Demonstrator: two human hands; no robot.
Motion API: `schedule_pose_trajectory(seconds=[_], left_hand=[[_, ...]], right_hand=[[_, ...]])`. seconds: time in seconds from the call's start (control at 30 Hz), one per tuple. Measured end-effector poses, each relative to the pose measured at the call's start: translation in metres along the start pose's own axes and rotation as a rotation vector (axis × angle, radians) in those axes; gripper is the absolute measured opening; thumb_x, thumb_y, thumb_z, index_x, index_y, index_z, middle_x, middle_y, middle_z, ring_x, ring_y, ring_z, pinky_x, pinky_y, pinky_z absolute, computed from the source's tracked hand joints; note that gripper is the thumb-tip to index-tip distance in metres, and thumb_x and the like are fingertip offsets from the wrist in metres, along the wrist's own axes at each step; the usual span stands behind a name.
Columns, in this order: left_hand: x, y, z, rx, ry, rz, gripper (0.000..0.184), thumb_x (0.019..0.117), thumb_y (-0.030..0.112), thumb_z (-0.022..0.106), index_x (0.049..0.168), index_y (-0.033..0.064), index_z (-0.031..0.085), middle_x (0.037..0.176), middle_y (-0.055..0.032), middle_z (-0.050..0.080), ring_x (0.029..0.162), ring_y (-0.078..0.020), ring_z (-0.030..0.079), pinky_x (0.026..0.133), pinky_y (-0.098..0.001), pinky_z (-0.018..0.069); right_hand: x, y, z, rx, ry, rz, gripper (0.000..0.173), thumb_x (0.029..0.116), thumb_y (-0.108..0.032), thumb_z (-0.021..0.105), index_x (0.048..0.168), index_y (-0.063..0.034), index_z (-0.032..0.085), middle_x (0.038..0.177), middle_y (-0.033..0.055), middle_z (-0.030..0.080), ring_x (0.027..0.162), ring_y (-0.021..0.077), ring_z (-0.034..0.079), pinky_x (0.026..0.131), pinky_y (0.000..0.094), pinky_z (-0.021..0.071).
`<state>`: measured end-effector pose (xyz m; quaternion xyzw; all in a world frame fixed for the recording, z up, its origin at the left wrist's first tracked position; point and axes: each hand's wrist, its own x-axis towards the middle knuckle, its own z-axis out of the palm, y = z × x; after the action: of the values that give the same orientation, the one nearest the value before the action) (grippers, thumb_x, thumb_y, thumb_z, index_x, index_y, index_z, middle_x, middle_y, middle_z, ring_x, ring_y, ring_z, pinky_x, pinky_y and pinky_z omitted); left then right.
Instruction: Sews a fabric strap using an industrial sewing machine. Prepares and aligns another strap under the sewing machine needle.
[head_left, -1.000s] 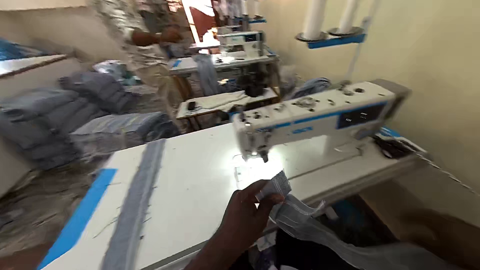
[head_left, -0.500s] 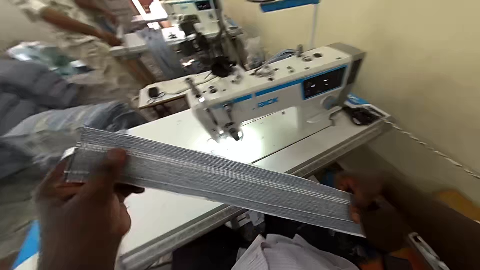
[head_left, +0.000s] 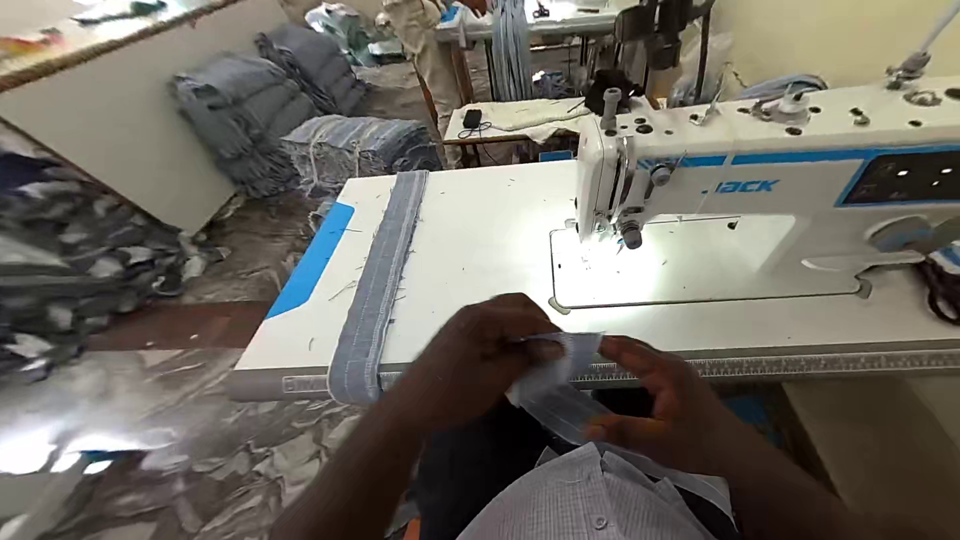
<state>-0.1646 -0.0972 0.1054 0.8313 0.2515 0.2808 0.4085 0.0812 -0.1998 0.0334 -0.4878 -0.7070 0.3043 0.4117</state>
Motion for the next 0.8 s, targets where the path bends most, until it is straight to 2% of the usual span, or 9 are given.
schedule_pose_trajectory(seconds=[0.07, 0.1, 0.13, 0.27, 0.37, 0.43, 0.57, 0.7, 0.8], left_hand=[[0.002, 0.000, 0.026, -0.251, 0.138, 0.047, 0.012, 0.0942, 0.007, 0.072, 0.105, 0.0017, 0.073, 0.094, -0.0067, 0.073, 0.077, -0.0150, 0.070, 0.069, -0.0281, 0.0627], [0.002, -0.002, 0.033, -0.321, 0.198, 0.022, 0.015, 0.0939, 0.005, 0.072, 0.109, 0.0002, 0.071, 0.092, -0.0101, 0.073, 0.074, -0.0178, 0.071, 0.067, -0.0301, 0.0631], [0.001, -0.006, 0.037, -0.335, 0.247, -0.007, 0.015, 0.0955, 0.006, 0.071, 0.109, 0.0013, 0.072, 0.090, -0.0106, 0.073, 0.071, -0.0182, 0.069, 0.065, -0.0303, 0.0619], [-0.012, -0.015, 0.045, -0.349, 0.257, -0.036, 0.016, 0.0974, 0.008, 0.069, 0.112, 0.0032, 0.074, 0.094, -0.0082, 0.071, 0.072, -0.0155, 0.067, 0.066, -0.0272, 0.0613], [-0.012, -0.017, 0.052, -0.391, 0.284, -0.040, 0.020, 0.0936, 0.003, 0.072, 0.113, 0.0008, 0.072, 0.087, -0.0096, 0.071, 0.067, -0.0148, 0.066, 0.063, -0.0254, 0.0599], [-0.012, -0.018, 0.052, -0.361, 0.286, -0.017, 0.015, 0.0959, 0.006, 0.070, 0.110, 0.0010, 0.073, 0.088, -0.0083, 0.073, 0.069, -0.0133, 0.067, 0.064, -0.0242, 0.0593], [-0.014, -0.020, 0.050, -0.296, 0.308, 0.059, 0.021, 0.0996, 0.007, 0.065, 0.118, 0.0000, 0.072, 0.098, -0.0050, 0.075, 0.081, -0.0100, 0.070, 0.074, -0.0240, 0.0612], [-0.019, -0.030, 0.050, -0.534, 0.252, 0.108, 0.025, 0.0997, 0.003, 0.056, 0.117, -0.0021, 0.073, 0.109, -0.0104, 0.073, 0.094, -0.0150, 0.070, 0.084, -0.0301, 0.0598], [-0.019, -0.026, 0.053, -0.509, 0.280, 0.113, 0.020, 0.0959, 0.001, 0.065, 0.114, -0.0031, 0.073, 0.102, -0.0082, 0.074, 0.080, -0.0100, 0.069, 0.073, -0.0241, 0.0602]], right_hand=[[0.009, -0.008, 0.028, 0.256, 0.086, 0.036, 0.032, 0.0857, -0.036, 0.084, 0.110, -0.0177, 0.074, 0.096, -0.0057, 0.075, 0.084, 0.0066, 0.072, 0.072, 0.0303, 0.0647], [0.008, -0.009, 0.036, 0.311, 0.093, 0.075, 0.020, 0.0889, -0.030, 0.082, 0.100, -0.0146, 0.076, 0.086, -0.0033, 0.076, 0.075, 0.0087, 0.072, 0.065, 0.0310, 0.0641], [0.007, -0.007, 0.038, 0.302, 0.083, 0.097, 0.016, 0.0913, -0.029, 0.080, 0.098, -0.0144, 0.077, 0.085, -0.0035, 0.076, 0.073, 0.0087, 0.072, 0.065, 0.0305, 0.0640], [0.008, -0.008, 0.022, 0.244, 0.206, 0.024, 0.024, 0.0911, -0.032, 0.079, 0.104, -0.0119, 0.074, 0.093, -0.0019, 0.073, 0.080, 0.0108, 0.072, 0.071, 0.0305, 0.0649], [0.022, -0.016, 0.007, 0.338, 0.261, -0.046, 0.023, 0.0925, -0.018, 0.078, 0.110, -0.0037, 0.073, 0.096, 0.0043, 0.072, 0.076, 0.0130, 0.070, 0.068, 0.0277, 0.0631], [0.027, -0.018, 0.005, 0.318, 0.286, -0.077, 0.015, 0.0932, -0.009, 0.075, 0.107, -0.0020, 0.074, 0.093, 0.0040, 0.072, 0.071, 0.0102, 0.067, 0.062, 0.0230, 0.0597], [0.029, -0.016, 0.007, 0.276, 0.314, -0.176, 0.015, 0.0934, -0.003, 0.072, 0.108, 0.0006, 0.073, 0.095, 0.0026, 0.075, 0.072, 0.0046, 0.067, 0.063, 0.0183, 0.0587], [0.027, -0.009, 0.003, 0.332, 0.232, -0.280, 0.014, 0.0923, 0.001, 0.069, 0.106, -0.0002, 0.075, 0.098, 0.0032, 0.071, 0.083, 0.0066, 0.068, 0.072, 0.0196, 0.0601], [0.026, -0.004, -0.001, 0.401, 0.155, -0.287, 0.016, 0.0925, -0.006, 0.068, 0.106, 0.0003, 0.075, 0.099, 0.0036, 0.068, 0.086, 0.0081, 0.067, 0.073, 0.0214, 0.0601]])
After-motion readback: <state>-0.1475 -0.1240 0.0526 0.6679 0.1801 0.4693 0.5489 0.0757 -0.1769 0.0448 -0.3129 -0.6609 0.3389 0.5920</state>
